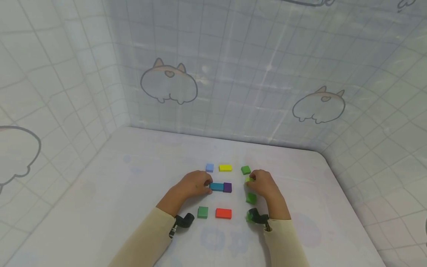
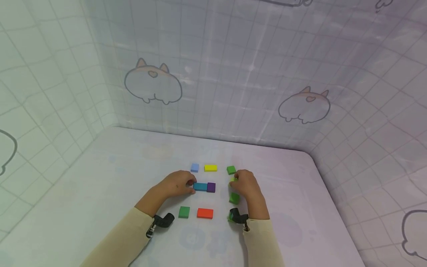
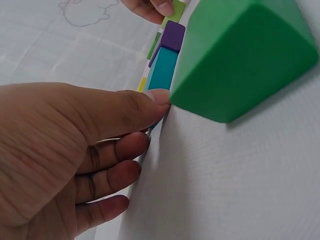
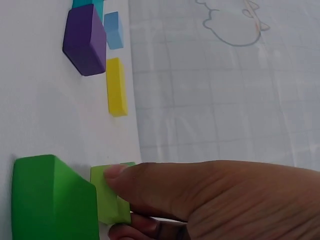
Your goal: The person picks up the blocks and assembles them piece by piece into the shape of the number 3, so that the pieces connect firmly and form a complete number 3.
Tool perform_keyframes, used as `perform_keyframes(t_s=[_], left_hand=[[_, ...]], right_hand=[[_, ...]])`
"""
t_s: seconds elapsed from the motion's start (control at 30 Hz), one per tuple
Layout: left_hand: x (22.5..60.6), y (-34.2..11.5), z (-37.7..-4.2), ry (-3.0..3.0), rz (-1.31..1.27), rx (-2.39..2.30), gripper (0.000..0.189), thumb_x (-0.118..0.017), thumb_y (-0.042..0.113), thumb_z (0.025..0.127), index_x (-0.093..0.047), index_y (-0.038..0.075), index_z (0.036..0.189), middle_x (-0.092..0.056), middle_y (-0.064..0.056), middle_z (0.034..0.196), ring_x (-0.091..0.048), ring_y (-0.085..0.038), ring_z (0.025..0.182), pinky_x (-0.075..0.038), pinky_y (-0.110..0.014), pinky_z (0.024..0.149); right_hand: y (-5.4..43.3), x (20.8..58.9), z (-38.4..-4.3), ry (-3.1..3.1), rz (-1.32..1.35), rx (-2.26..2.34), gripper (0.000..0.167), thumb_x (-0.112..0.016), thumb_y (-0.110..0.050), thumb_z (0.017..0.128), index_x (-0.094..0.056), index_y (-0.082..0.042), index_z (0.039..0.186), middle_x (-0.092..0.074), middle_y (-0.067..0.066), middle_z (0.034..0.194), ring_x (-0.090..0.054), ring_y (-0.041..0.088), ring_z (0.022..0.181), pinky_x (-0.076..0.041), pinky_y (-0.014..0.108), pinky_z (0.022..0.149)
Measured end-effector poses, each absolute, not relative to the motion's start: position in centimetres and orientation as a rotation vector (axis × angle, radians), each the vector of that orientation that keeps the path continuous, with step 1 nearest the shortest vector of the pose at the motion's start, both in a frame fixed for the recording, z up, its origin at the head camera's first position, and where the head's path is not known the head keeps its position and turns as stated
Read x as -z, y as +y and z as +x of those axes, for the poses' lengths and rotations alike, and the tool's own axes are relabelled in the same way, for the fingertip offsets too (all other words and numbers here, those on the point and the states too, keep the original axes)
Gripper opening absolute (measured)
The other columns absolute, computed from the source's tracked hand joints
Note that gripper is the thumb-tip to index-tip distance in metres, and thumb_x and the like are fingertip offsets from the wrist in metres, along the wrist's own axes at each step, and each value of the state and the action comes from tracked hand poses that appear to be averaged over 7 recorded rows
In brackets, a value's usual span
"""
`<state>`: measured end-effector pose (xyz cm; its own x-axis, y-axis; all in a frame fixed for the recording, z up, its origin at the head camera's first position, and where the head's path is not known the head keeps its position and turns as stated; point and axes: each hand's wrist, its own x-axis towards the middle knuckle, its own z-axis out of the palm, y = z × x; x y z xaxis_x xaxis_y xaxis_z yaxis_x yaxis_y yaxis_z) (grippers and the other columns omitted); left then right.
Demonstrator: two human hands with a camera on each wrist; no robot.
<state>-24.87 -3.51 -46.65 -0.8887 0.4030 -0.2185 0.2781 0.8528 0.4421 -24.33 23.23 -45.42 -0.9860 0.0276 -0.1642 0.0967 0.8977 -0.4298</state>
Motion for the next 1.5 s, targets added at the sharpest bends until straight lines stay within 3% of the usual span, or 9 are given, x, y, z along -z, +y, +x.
perform_keyframes(t_s=[0.5, 0.8, 1.5], left_hand=[[46.6, -3.7, -25.3, 2.715, 0.507, -0.583, 0.040, -0.081, 0.031, 0.083, -0.070, 0.017, 0.119, -0.065, 0.006, 0.096, -0.056, -0.014, 0.090, -0.053, -0.035, 0.089], [46.6, -3.7, -25.2, 2.722, 0.514, -0.592, 0.039, -0.082, 0.030, 0.083, -0.071, 0.016, 0.117, -0.065, 0.006, 0.095, -0.056, -0.014, 0.090, -0.053, -0.035, 0.088], [46.6, -3.7, -25.2, 2.717, 0.517, -0.587, 0.037, -0.081, 0.031, 0.083, -0.071, 0.016, 0.116, -0.065, 0.006, 0.095, -0.056, -0.014, 0.089, -0.053, -0.035, 0.087]], right_hand=[[22.5, 45.0, -24.4, 2.836, 0.130, 0.731, 0.036, -0.076, -0.019, 0.087, -0.069, -0.007, 0.120, -0.068, 0.010, 0.113, -0.061, 0.023, 0.097, -0.055, 0.044, 0.087], [22.2, 44.8, -24.4, 2.784, 0.091, 0.763, 0.037, -0.075, -0.012, 0.085, -0.068, -0.005, 0.121, -0.067, 0.010, 0.109, -0.061, 0.021, 0.091, -0.056, 0.039, 0.080], [20.8, 45.0, -23.9, 2.797, 0.041, 0.776, 0.031, -0.075, -0.013, 0.087, -0.069, -0.006, 0.117, -0.065, 0.006, 0.101, -0.058, 0.021, 0.085, -0.056, 0.034, 0.073]])
